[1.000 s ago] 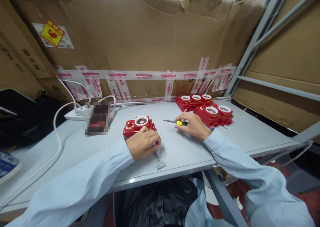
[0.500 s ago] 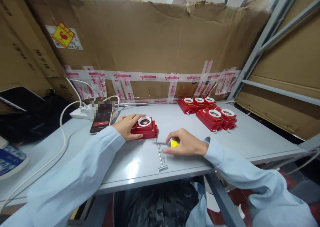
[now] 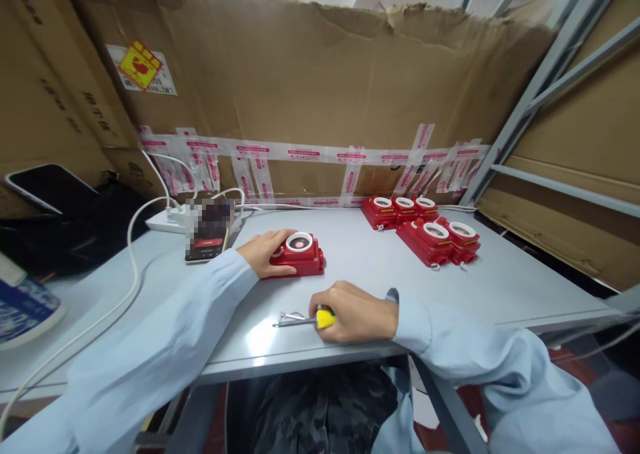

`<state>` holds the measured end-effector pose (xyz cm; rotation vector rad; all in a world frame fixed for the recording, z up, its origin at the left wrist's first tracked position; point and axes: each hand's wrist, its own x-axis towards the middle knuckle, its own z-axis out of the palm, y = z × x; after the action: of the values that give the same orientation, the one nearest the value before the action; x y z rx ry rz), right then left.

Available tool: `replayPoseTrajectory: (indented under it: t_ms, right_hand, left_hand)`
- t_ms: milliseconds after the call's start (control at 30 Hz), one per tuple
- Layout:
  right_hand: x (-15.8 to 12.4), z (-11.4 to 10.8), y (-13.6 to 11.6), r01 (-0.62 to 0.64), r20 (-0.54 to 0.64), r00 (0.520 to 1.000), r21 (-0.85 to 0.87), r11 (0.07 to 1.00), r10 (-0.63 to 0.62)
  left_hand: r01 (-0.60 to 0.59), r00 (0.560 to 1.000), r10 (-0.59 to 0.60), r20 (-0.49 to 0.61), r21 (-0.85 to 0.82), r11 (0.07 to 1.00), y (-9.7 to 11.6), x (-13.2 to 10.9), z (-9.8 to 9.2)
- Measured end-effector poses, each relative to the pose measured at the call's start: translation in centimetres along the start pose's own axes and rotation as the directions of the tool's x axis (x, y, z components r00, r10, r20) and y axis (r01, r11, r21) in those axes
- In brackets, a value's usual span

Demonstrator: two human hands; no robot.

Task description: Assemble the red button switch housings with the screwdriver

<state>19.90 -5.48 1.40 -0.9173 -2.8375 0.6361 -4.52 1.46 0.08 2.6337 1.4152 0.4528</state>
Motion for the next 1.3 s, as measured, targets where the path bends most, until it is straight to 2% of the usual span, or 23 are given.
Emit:
replayPoseTrajectory:
  t_ms: [267, 433, 567, 700, 933, 1133, 1300]
  right_hand:
    - [-0.3, 0.6, -0.5, 0.031, 0.022, 0.999, 0.003, 1.000, -0.031]
    - [-0.6, 0.0, -0.8, 0.058, -0.010, 0.998, -0.021, 0.998, -0.058]
    - [-0.8, -0.6, -1.6, 0.065, -0.026, 0.998, -0.003, 0.998, -0.065]
    - [-0.8, -0.5, -1.8, 0.037, 0.014, 0.999, -0.043, 0.998, -0.037]
    - [-1.0, -0.9, -1.4, -0.061, 0.010, 0.998, -0.048, 0.997, 0.062]
    - [-0.9, -0.8, -1.2, -0.017, 0.088, 0.996, -0.042, 0.999, 0.021]
    - [-1.2, -0.4, -1.2, 0.005, 0.107, 0.994, -0.023, 1.000, -0.002]
  left_hand:
    - [-0.094, 0.995, 0.095, 0.032, -0.033, 0.995, 2.0, 0.3, 0.8]
    - [-0.107, 0.993, 0.109, 0.047, -0.036, 0.994, 2.7, 0.2, 0.7]
    - [-0.091, 0.994, 0.093, 0.065, -0.034, 0.995, 2.9, 0.2, 0.5]
    - [-0.086, 0.993, 0.088, 0.074, -0.031, 0.996, 2.9, 0.2, 0.5]
    - [-0.062, 0.994, 0.063, 0.086, -0.014, 0.998, 3.1, 0.1, 0.4]
    - [-0.059, 0.995, 0.059, 0.077, -0.012, 0.998, 3.0, 0.1, 0.5]
    - [-0.073, 0.994, 0.074, 0.076, -0.027, 0.997, 2.9, 0.1, 0.6]
